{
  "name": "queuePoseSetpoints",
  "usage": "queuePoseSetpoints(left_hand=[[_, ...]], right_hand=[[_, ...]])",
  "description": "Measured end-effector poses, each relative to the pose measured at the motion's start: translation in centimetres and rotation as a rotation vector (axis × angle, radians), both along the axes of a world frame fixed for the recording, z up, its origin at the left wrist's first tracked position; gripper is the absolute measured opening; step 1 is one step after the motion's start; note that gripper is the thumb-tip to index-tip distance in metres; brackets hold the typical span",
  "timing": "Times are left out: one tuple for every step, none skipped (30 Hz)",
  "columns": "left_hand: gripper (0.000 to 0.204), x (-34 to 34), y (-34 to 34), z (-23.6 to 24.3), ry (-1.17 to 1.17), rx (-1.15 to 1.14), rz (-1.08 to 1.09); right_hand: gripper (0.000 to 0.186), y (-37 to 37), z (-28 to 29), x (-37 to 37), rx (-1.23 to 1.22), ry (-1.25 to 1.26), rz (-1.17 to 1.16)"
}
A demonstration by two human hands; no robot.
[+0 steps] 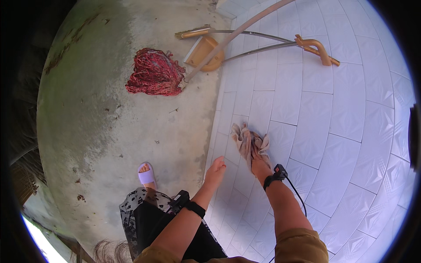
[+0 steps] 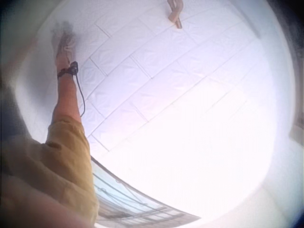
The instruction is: The person wipes a white tiled exterior wall with a cloth, moving along the wall and around a window. After wiping, the person walks to a pink basin, submerges the cloth, and wrings it out.
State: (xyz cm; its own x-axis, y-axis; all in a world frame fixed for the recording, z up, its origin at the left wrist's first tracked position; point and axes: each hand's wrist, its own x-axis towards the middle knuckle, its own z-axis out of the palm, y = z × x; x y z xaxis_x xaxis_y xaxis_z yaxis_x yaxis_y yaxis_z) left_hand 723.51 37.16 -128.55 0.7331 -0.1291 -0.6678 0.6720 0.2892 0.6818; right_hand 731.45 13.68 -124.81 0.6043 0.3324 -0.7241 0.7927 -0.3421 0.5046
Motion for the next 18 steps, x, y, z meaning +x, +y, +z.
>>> queuePoseSetpoints(left_hand=[[0.044,0.6,0.1,0.4,-0.071,-0.015,0.036],[0.044,1.1,0.2,0.7,-0.011,0.003,-0.051],[0.044,1.5,0.4,1.1,0.004,0.011,-0.097],[0.044,2.1,0.7,1.4,0.069,0.025,-0.168],[0.044,2.8,0.9,1.7,0.035,0.036,-0.158],[0.044,3.8,1.1,2.0,0.057,0.050,-0.177],[0.044,5.2,1.2,2.1,0.098,0.069,-0.204],[0.043,7.0,1.2,2.1,0.062,0.052,-0.171],[0.043,9.2,1.1,1.9,0.044,0.038,-0.146],[0.042,11.8,1.0,1.4,0.027,0.025,-0.122],[0.042,14.7,0.7,0.7,0.033,0.026,-0.101],[0.041,17.9,0.5,-0.2,0.039,0.027,-0.080],[0.040,21.3,0.3,-1.4,0.079,0.022,-0.092],[0.040,24.6,0.2,-2.7,0.042,-0.004,-0.012],[0.039,27.7,0.1,-4.0,0.038,-0.036,0.036],[0.038,30.5,0.0,-5.3,0.025,-0.071,0.103],[0.038,32.9,0.0,-6.6,0.048,-0.075,0.105],[0.038,35.0,0.1,-7.9,0.044,-0.077,0.127]], right_hand=[[0.064,-0.2,0.1,-1.8,0.028,0.106,-0.099],[0.065,-0.7,0.6,-3.3,-0.034,0.219,-0.098],[0.067,-0.9,0.8,-4.7,-0.040,0.317,-0.209],[0.064,-1.4,1.2,-5.5,-0.060,0.344,-0.037],[0.062,-1.6,1.3,-5.5,0.061,0.376,-0.109],[0.061,-1.8,1.4,-4.9,0.143,0.434,-0.178],[0.059,-2.0,1.2,-3.1,0.161,0.514,-0.258],[0.058,-1.8,0.7,-1.1,0.152,0.499,-0.188],[0.057,-1.6,0.1,2.1,0.066,0.532,-0.127],[0.057,-1.3,-1.0,6.0,-0.015,0.580,-0.102],[0.057,-1.0,-2.4,10.9,-0.058,0.507,-0.010],[0.057,-0.7,-3.9,16.3,-0.055,0.346,0.003],[0.057,-0.3,-5.7,21.8,-0.096,0.250,0.008],[0.057,-0.1,-7.3,27.5,-0.071,0.134,-0.090],[0.057,0.3,-9.0,32.9,-0.046,-0.058,-0.085],[0.057,0.5,-10.4,37.6,-0.058,-0.136,-0.099],[0.057,0.8,-12.1,41.8,-0.007,-0.259,-0.152],[0.058,1.1,-13.6,45.6,0.092,-0.258,-0.314]])
